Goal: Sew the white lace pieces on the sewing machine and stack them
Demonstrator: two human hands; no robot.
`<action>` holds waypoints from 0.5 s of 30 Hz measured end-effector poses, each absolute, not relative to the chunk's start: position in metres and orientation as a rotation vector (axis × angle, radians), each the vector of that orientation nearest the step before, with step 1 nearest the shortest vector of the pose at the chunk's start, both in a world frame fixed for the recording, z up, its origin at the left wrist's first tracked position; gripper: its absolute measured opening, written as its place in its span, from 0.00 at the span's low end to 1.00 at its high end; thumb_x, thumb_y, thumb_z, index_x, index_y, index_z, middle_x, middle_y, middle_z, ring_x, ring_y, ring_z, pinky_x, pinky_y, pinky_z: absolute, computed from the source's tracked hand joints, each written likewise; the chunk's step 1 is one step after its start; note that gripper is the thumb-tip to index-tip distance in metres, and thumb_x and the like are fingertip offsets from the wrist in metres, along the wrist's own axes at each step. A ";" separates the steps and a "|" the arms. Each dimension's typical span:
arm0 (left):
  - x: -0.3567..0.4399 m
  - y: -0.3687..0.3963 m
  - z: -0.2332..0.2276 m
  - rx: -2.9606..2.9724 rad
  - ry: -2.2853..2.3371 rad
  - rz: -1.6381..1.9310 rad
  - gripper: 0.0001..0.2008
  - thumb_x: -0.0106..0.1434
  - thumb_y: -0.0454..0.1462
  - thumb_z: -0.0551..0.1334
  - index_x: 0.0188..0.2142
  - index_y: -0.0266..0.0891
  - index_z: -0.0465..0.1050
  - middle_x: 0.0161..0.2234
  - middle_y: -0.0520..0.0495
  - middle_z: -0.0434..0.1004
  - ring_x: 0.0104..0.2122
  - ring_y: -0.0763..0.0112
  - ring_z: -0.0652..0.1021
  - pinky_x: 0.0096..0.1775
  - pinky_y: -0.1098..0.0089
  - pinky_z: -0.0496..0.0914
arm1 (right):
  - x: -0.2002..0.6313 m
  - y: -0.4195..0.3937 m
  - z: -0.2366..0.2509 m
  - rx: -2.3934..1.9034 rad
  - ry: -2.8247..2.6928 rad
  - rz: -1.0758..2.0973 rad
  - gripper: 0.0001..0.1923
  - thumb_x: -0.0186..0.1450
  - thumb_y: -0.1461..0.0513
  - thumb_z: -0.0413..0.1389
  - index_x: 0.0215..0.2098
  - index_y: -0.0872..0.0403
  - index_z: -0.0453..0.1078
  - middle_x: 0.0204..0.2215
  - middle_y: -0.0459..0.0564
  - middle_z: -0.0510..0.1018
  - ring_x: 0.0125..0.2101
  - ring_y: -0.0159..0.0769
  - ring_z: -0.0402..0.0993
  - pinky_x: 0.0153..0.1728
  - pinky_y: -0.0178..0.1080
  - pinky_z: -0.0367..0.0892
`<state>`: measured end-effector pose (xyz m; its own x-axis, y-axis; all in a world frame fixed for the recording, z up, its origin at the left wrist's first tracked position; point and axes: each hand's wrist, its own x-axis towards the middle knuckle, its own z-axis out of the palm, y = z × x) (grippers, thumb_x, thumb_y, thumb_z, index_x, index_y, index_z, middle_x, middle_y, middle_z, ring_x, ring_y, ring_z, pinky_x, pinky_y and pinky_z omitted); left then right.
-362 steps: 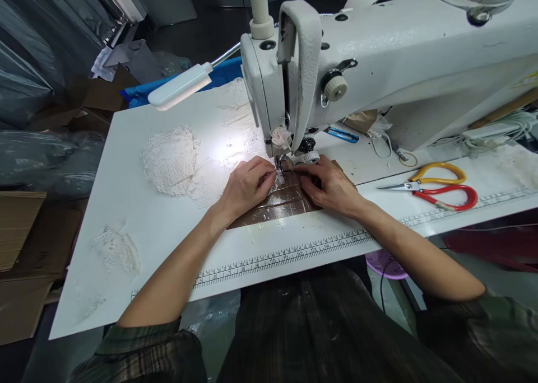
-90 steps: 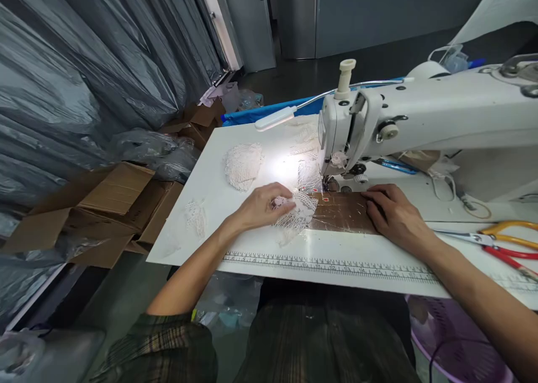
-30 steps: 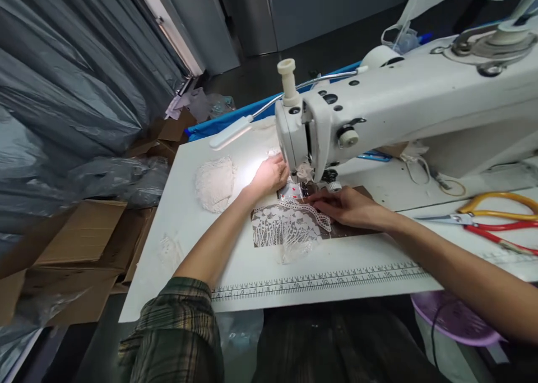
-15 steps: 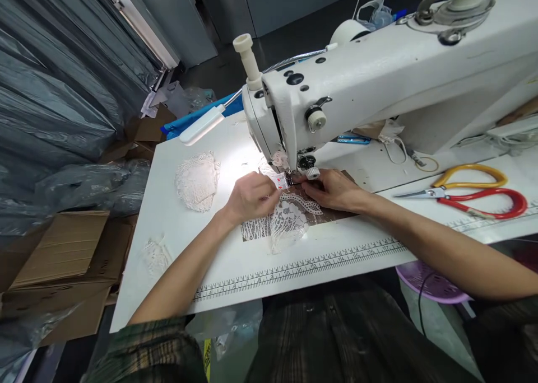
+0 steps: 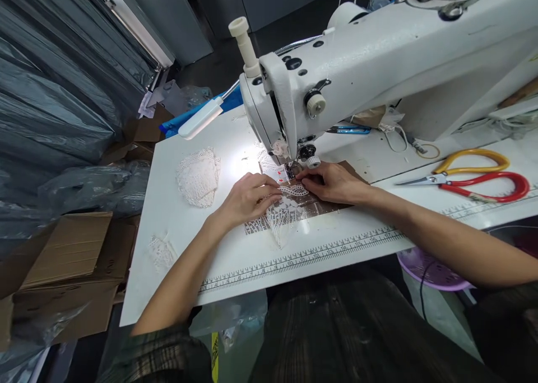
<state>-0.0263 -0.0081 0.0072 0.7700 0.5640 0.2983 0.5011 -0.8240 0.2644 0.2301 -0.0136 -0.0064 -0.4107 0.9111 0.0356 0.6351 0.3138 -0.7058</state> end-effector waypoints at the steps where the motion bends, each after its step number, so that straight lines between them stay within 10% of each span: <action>1: -0.026 -0.003 0.004 2.713 0.816 0.553 0.08 0.69 0.42 0.62 0.41 0.43 0.79 0.40 0.47 0.80 0.37 0.69 0.79 0.39 0.64 0.74 | 0.230 -0.014 -0.006 -1.375 -2.144 0.874 0.17 0.65 0.59 0.52 0.45 0.52 0.80 0.21 0.44 0.73 0.21 0.30 0.63 0.28 0.36 0.58; 15: -0.016 -0.003 0.009 2.449 0.938 0.489 0.08 0.69 0.40 0.60 0.36 0.40 0.74 0.39 0.47 0.78 0.39 0.69 0.78 0.45 0.60 0.74 | 0.231 -0.019 -0.004 -1.149 -2.199 0.744 0.18 0.69 0.55 0.52 0.47 0.55 0.78 0.33 0.51 0.78 0.31 0.35 0.71 0.36 0.38 0.65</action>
<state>-0.0157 -0.0029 0.0091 0.7026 0.6939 0.1576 0.5264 -0.6559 0.5410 0.2306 -0.0188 -0.0044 -0.4871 0.8480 0.2087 0.5471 0.4826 -0.6839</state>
